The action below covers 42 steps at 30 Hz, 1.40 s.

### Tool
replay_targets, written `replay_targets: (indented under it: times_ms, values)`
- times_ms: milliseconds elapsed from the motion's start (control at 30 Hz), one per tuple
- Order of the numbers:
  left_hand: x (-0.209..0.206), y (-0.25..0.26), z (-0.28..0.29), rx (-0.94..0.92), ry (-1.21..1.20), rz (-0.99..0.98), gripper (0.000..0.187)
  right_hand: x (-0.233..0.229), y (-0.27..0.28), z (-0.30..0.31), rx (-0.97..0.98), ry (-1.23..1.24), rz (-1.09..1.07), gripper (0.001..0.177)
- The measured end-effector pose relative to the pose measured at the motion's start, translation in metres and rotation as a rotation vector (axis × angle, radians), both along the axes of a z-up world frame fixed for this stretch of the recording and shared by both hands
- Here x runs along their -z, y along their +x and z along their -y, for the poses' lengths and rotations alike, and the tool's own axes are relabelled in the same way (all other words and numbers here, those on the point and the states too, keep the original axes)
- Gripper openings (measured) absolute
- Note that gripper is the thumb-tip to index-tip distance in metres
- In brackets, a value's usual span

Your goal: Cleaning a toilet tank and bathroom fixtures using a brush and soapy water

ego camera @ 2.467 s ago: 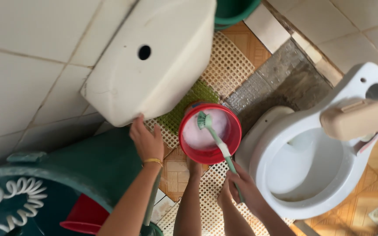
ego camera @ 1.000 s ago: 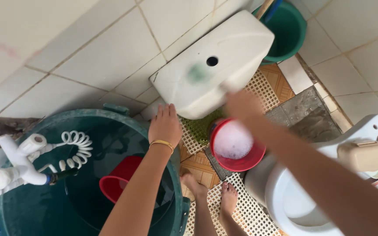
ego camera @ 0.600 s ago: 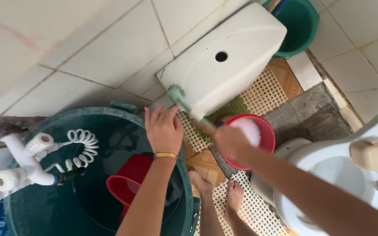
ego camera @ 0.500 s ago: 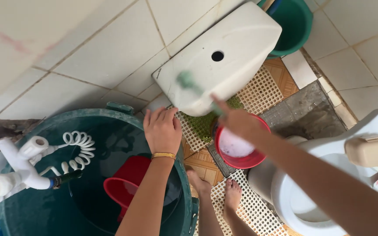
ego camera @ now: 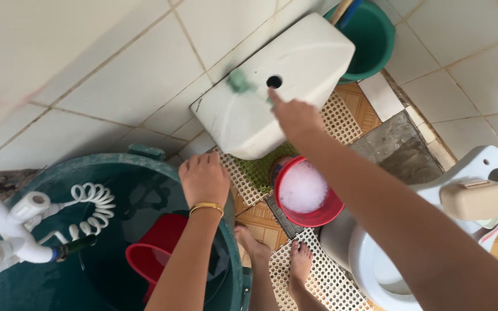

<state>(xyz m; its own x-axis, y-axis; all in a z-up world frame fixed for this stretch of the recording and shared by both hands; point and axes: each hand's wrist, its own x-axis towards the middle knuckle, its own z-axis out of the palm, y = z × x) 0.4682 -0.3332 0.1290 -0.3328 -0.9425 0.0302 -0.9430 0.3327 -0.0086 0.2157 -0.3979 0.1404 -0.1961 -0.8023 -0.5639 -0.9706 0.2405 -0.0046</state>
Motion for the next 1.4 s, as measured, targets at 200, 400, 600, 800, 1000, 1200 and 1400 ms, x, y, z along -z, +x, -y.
replay_targets:
  times_ms: [200, 400, 600, 800, 1000, 1200, 1400]
  values:
    - [0.006, 0.003, 0.003, 0.007, -0.055, -0.146, 0.018, 0.063, -0.114, 0.001, 0.104, -0.112, -0.172, 0.058]
    - [0.005, 0.0, 0.005, 0.002, -0.049, -0.107, 0.017, 0.03, -0.019, 0.019, 0.06, -0.034, -0.031, 0.063]
    - [0.013, 0.001, 0.01, -0.008, 0.006, -0.038, 0.019, -0.024, -0.089, 0.018, 0.08, 0.003, -0.096, 0.065]
    - [-0.008, -0.023, 0.028, -0.053, 0.424, 0.322, 0.048, 0.125, -0.107, 0.003, 0.243, -0.254, 0.053, 0.042]
    - [0.03, -0.045, 0.061, -0.039, 0.508, 0.198, 0.067, 0.121, -0.015, 0.041, -0.062, -0.159, 0.09, 0.04]
    - [0.117, -0.05, 0.066, 0.036, 0.685, 0.141, 0.081, 0.064, -0.148, 0.056, 0.115, -0.177, -0.199, 0.065]
    - [0.118, -0.074, 0.068, -0.015, 0.694, 0.19, 0.087, 0.07, -0.065, 0.067, -0.097, -0.314, -0.199, 0.075]
